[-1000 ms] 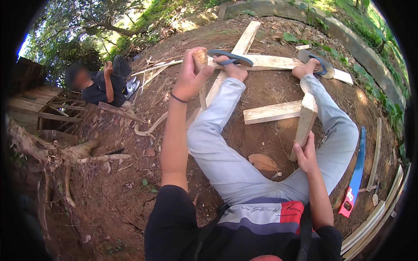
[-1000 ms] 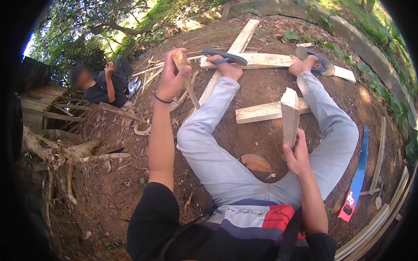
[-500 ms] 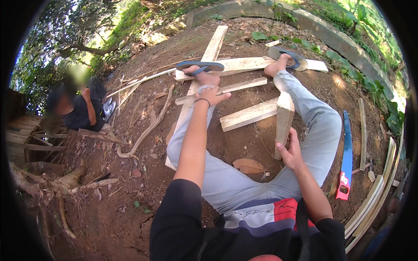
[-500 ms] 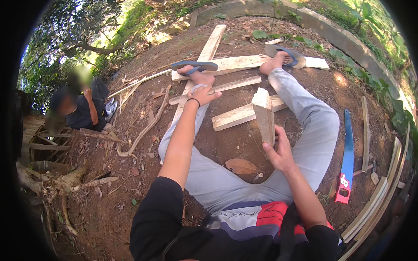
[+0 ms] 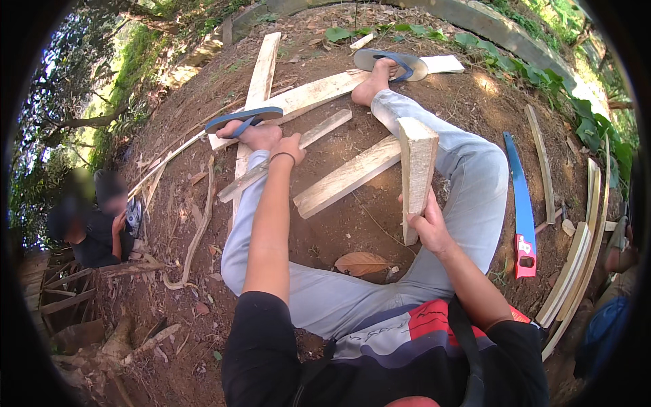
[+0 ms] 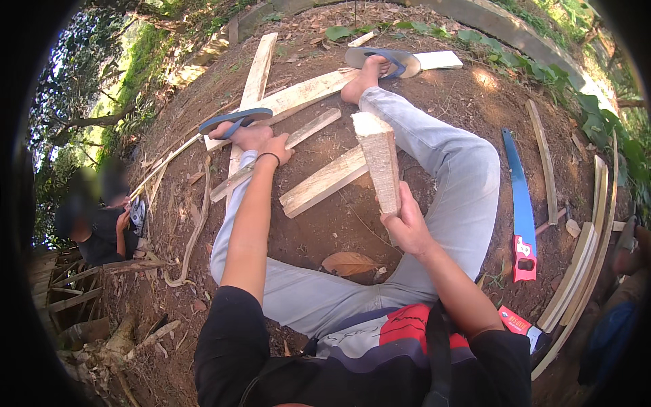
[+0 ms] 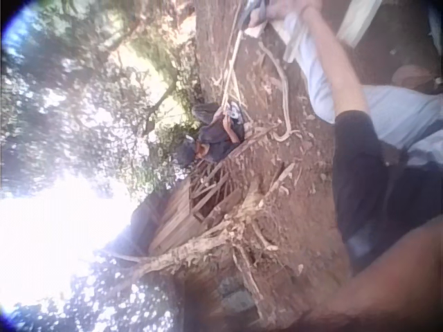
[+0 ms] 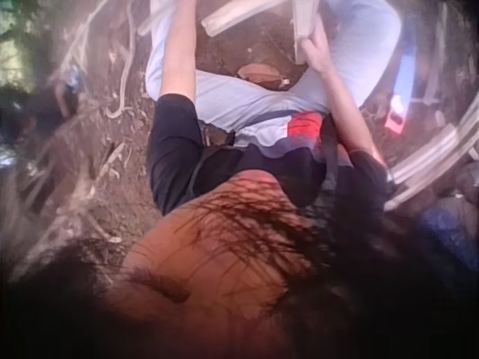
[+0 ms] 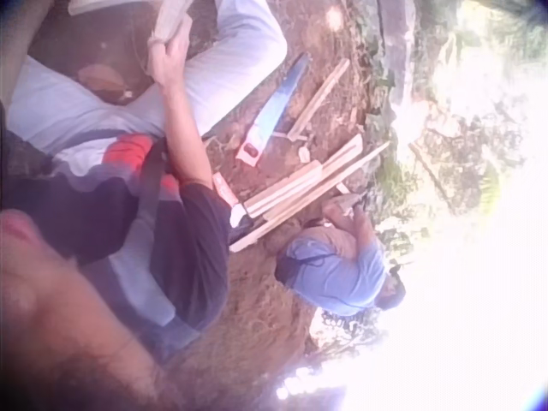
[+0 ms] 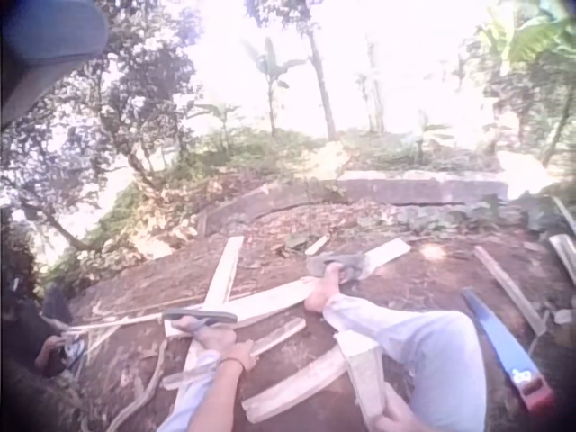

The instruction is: The person saws a wooden plank by hand, aligns it with another piece, and then hammers a nail to join them.

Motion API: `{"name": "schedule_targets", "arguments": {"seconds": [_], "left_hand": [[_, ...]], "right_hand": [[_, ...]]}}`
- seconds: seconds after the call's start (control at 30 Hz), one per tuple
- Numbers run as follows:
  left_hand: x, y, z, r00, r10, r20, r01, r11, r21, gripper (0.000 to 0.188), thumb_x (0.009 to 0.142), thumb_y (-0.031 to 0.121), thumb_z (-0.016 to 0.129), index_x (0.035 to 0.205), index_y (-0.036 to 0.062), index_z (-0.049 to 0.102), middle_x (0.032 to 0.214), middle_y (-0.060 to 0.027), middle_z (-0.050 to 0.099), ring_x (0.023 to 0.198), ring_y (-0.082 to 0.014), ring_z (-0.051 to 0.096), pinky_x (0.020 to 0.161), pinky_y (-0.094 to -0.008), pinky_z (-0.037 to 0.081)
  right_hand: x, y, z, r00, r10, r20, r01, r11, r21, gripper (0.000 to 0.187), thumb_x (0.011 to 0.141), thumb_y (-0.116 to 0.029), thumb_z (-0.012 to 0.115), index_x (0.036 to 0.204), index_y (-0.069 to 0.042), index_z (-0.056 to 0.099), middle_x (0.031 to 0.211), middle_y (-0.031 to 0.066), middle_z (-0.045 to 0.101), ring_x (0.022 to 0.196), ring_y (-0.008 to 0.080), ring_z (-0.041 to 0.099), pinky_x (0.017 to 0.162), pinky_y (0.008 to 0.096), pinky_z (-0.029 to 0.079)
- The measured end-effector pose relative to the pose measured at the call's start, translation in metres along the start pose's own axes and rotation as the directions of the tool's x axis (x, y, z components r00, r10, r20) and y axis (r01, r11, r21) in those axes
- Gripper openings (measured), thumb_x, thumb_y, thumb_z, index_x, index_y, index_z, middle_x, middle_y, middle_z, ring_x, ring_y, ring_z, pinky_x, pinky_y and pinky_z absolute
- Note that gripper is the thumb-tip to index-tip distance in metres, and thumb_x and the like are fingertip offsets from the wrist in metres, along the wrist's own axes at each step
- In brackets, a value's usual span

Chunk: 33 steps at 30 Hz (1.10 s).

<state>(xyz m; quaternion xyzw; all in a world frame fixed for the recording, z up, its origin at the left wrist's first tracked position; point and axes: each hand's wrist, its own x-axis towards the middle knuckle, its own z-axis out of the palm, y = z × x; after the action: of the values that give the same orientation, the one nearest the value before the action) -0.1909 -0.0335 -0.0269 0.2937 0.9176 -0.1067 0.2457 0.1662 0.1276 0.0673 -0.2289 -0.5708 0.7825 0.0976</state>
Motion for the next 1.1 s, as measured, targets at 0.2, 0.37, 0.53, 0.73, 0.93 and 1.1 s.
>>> {"name": "schedule_targets", "arguments": {"seconds": [0.2, 0.37, 0.53, 0.73, 0.93, 1.1], "left_hand": [[-0.092, -0.013, -0.099, 0.834, 0.327, -0.444, -0.513, 0.757, -0.405, 0.047, 0.083, 0.021, 0.063, 0.127, 0.0063, 0.055, 0.107, -0.0204, 0.067, 0.103, -0.0347, 0.065, 0.091, -0.0399, 0.048], [-0.219, -0.012, -0.177, 0.874, 0.375, -0.308, -0.483, 0.727, -0.487, 0.055, 0.082, 0.032, 0.073, 0.126, 0.0022, 0.058, 0.100, -0.0144, 0.069, 0.093, -0.0194, 0.066, 0.086, -0.0329, 0.049], [-0.278, -0.005, -0.195, 0.851, 0.477, -0.220, -0.525, 0.773, -0.356, 0.060, 0.080, 0.034, 0.074, 0.125, -0.0012, 0.059, 0.103, -0.0161, 0.070, 0.092, -0.0238, 0.069, 0.085, -0.0317, 0.051], [-0.301, 0.014, -0.197, 0.852, 0.470, -0.231, -0.518, 0.822, -0.236, 0.057, 0.079, 0.030, 0.074, 0.125, 0.0002, 0.059, 0.108, -0.0186, 0.069, 0.098, -0.0276, 0.069, 0.086, -0.0330, 0.051], [-0.298, 0.027, -0.199, 0.796, 0.505, -0.335, -0.568, 0.814, -0.122, 0.057, 0.076, 0.023, 0.077, 0.127, 0.0025, 0.059, 0.110, -0.0186, 0.068, 0.099, -0.0299, 0.068, 0.086, -0.0347, 0.051], [-0.289, 0.026, -0.193, 0.756, 0.514, -0.405, -0.590, 0.804, -0.081, 0.059, 0.075, 0.021, 0.078, 0.128, 0.0034, 0.058, 0.111, -0.0185, 0.067, 0.101, -0.0306, 0.067, 0.087, -0.0355, 0.051]], "right_hand": [[-0.010, 0.005, 0.000, 0.991, -0.122, 0.055, 0.129, 0.980, -0.151, 0.061, 0.089, -0.028, 0.065, 0.134, 0.003, 0.037, 0.118, 0.0141, 0.053, 0.112, 0.0209, 0.050, 0.099, 0.0345, 0.038], [-0.014, 0.013, 0.005, 0.977, -0.198, 0.078, 0.210, 0.958, -0.195, 0.063, 0.092, -0.034, 0.065, 0.134, 0.003, 0.037, 0.120, 0.0150, 0.052, 0.113, 0.0212, 0.049, 0.100, 0.0354, 0.038], [-0.023, 0.017, 0.009, 0.940, -0.310, 0.141, 0.337, 0.905, -0.259, 0.056, 0.091, -0.029, 0.065, 0.131, 0.001, 0.040, 0.117, 0.0166, 0.053, 0.112, 0.0272, 0.052, 0.098, 0.0374, 0.040], [-0.035, 0.010, 0.006, 0.918, -0.374, 0.132, 0.397, 0.865, -0.306, 0.054, 0.086, -0.020, 0.069, 0.129, -0.001, 0.042, 0.116, 0.0167, 0.054, 0.110, 0.0292, 0.054, 0.096, 0.0374, 0.041], [-0.037, 0.011, 0.002, 0.921, -0.370, 0.118, 0.388, 0.881, -0.269, 0.052, 0.085, -0.017, 0.071, 0.127, -0.002, 0.043, 0.114, 0.0159, 0.054, 0.108, 0.0288, 0.054, 0.094, 0.0367, 0.042], [-0.035, 0.005, 0.001, 0.912, -0.385, 0.143, 0.410, 0.855, -0.318, 0.053, 0.085, -0.020, 0.072, 0.126, -0.002, 0.043, 0.110, 0.0155, 0.053, 0.105, 0.0295, 0.054, 0.093, 0.0371, 0.042]]}}
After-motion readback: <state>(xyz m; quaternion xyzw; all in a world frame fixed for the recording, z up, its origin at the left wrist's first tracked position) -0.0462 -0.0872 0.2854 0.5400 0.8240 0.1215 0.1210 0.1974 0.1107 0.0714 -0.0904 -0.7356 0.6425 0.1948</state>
